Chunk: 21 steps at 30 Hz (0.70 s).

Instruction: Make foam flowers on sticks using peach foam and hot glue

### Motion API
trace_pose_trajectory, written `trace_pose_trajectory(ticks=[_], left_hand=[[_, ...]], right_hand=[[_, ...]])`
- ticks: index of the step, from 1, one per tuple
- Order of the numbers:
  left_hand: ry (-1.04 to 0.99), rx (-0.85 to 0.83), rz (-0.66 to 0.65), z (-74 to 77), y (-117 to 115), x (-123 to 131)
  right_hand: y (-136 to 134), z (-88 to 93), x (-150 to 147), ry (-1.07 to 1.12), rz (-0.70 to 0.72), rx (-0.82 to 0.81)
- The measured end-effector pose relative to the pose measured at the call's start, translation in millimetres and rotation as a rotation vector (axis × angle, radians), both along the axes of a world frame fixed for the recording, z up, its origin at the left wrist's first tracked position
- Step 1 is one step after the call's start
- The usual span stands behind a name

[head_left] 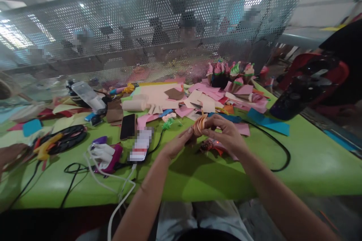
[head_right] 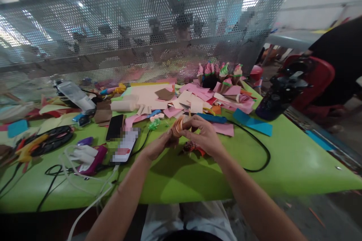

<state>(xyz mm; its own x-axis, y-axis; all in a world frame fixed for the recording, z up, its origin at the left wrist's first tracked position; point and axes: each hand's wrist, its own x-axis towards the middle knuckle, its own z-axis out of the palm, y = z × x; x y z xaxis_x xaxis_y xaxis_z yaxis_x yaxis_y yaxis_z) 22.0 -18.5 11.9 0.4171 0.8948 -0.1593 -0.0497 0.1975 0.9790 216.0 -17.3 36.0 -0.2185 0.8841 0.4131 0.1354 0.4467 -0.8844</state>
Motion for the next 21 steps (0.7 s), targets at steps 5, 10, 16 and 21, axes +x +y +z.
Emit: trace_pose_trajectory(ticks=[5, 10, 16, 21], left_hand=[[-0.025, -0.021, 0.019, -0.8, -0.4, 2.3], [-0.056, -0.04, 0.01, -3.0, 0.4, 5.6], [-0.123, -0.113, 0.027, -9.8, 3.9, 8.0], [-0.241, -0.084, 0.107, -11.4, 9.6, 0.2]], right_hand=[[-1.2, 2.2, -3.4, -0.024, -0.013, 0.042], [-0.6, 2.4, -3.5, -0.035, -0.006, 0.065], [0.9, 0.8, -3.8, -0.04, -0.015, 0.055], [7.5, -5.2, -0.3, 0.038, -0.102, -0.042]])
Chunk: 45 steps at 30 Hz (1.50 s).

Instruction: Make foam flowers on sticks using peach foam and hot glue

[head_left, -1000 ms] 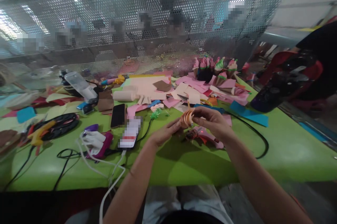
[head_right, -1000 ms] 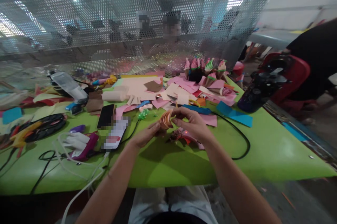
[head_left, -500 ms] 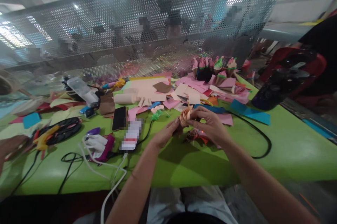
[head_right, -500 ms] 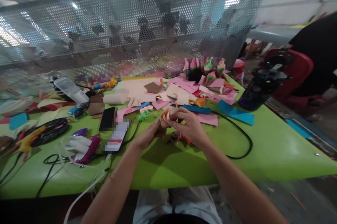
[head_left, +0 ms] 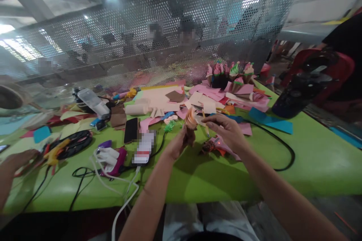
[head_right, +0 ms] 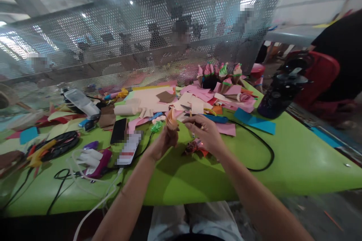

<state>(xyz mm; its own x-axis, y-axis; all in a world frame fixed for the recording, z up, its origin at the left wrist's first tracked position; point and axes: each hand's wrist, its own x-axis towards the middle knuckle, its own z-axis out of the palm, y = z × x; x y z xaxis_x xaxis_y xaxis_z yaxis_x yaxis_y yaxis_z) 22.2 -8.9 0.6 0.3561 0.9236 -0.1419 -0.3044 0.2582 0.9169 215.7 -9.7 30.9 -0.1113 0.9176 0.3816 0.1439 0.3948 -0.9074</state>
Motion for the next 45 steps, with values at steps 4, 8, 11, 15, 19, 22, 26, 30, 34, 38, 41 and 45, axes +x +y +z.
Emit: trace_pose_trajectory(ticks=[4, 8, 11, 15, 19, 22, 26, 30, 34, 38, 41, 45], left_hand=[[-0.041, 0.029, 0.143, 1.7, 3.5, -9.4], [0.025, 0.087, 0.233, 0.2, 8.2, -15.2], [0.074, 0.122, 0.257, -2.3, 12.6, -17.3], [0.129, 0.131, 0.302, -3.1, 15.6, -18.8], [0.171, 0.125, 0.331, -3.7, 15.6, -19.7], [0.183, 0.14, 0.321, -5.6, 16.5, -20.1], [0.203, 0.165, 0.317, -6.9, 19.3, -19.4], [0.227, 0.18, 0.331, -6.7, 21.4, -16.9], [0.217, 0.2, 0.353, -7.1, 22.2, -15.1], [0.176, 0.187, 0.337, -6.6, 21.1, -14.7], [0.155, 0.142, 0.274, -5.0, 19.3, -14.5], [0.111, 0.103, 0.249, -3.1, 17.1, -14.2]], right_hand=[[6.8, -5.4, 1.5, 0.104, -0.075, -0.054], [11.8, -10.1, 1.5, 0.134, -0.088, -0.057], [15.3, -13.6, 3.3, 0.114, -0.099, -0.066], [20.3, -17.4, 6.7, 0.109, -0.114, -0.065], [23.6, -18.5, 8.9, 0.111, -0.134, -0.069], [25.2, -18.3, 9.6, 0.123, -0.156, -0.074], [28.0, -19.3, 10.5, 0.151, -0.172, -0.072], [32.3, -23.7, 12.5, 0.133, -0.197, -0.085], [37.1, -30.0, 15.4, 0.109, -0.204, -0.074], [39.3, -33.3, 17.7, 0.111, -0.206, -0.094], [39.0, -32.3, 18.1, 0.11, -0.2, -0.087], [39.5, -30.0, 17.8, 0.098, -0.21, -0.08]])
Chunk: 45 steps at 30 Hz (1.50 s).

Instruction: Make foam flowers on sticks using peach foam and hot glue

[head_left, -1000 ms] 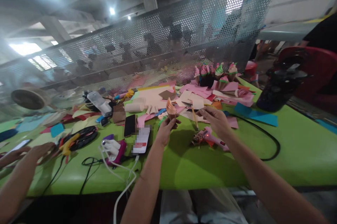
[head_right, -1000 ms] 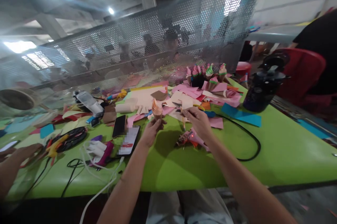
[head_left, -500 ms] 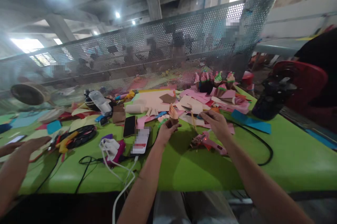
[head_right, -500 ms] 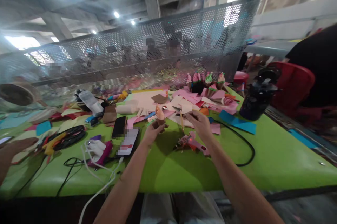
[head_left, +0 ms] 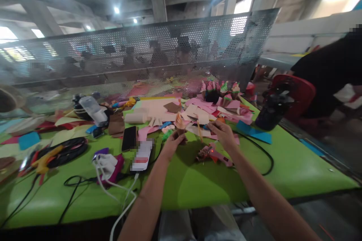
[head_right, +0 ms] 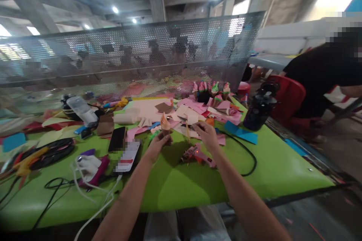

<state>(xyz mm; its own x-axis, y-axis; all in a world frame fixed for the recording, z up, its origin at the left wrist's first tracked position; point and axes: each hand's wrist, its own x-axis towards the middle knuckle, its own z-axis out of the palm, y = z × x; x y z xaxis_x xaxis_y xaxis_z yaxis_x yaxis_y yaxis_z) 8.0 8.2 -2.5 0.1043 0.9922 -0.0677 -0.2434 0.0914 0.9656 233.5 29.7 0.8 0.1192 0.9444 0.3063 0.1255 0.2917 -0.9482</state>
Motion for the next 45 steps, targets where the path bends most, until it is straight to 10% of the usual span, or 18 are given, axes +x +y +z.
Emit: trace_pose_trajectory(ticks=[31, 45], left_hand=[[0.223, -0.03, 0.004, -8.2, 3.1, 3.5], [0.919, 0.096, 0.137, 1.0, -9.1, 5.8]], right_hand=[[1.7, -0.9, -12.1, 0.098, -0.001, -0.05], [-18.2, 11.4, -11.0, 0.091, 0.027, -0.111]])
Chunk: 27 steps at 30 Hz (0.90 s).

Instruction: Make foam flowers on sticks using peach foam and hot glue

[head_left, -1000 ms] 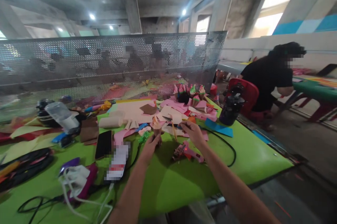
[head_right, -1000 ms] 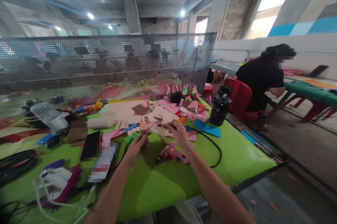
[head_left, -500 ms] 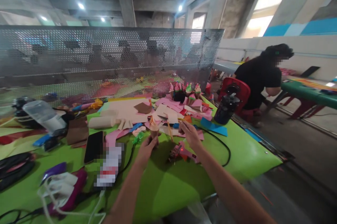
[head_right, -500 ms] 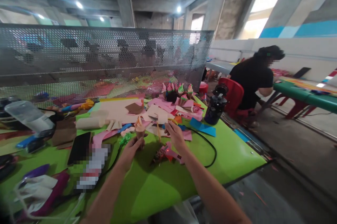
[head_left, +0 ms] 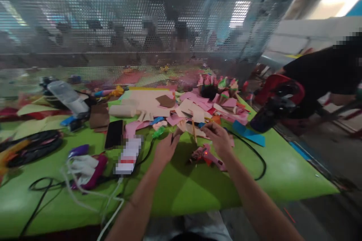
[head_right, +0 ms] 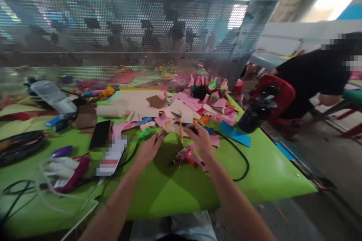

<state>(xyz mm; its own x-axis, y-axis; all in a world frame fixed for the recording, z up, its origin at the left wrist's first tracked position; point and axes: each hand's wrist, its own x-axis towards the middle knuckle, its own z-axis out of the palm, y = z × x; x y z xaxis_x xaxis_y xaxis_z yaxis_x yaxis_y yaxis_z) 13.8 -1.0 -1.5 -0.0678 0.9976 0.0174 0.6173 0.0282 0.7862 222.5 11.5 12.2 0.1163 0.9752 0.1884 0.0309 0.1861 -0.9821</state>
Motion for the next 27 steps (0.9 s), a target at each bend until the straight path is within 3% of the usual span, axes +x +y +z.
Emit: trace_pose_trajectory(ticks=[4, 9, 12, 15, 22, 27], left_hand=[[0.19, -0.007, 0.016, -1.5, -2.8, 3.7], [0.156, -0.032, 0.052, -2.1, -5.3, 2.1], [0.203, -0.036, 0.042, 7.6, -9.9, -0.2], [0.186, 0.074, 0.033, 21.3, -14.6, -2.1], [-0.22, 0.234, -0.023, 29.4, -11.5, 7.2], [-0.718, 0.073, -0.167, 39.4, -3.8, 29.4]], right_hand=[[-1.5, -1.1, 3.0, -0.041, -0.016, 0.03], [-2.4, -4.1, 4.6, 0.009, -0.03, 0.039], [-4.5, -3.7, 4.7, 0.03, -0.007, 0.025], [-7.8, -1.9, 5.0, 0.027, 0.033, -0.011], [-18.4, 3.5, 0.6, 0.017, 0.13, -0.025], [-23.9, 20.8, -9.1, 0.174, 0.318, -0.153]])
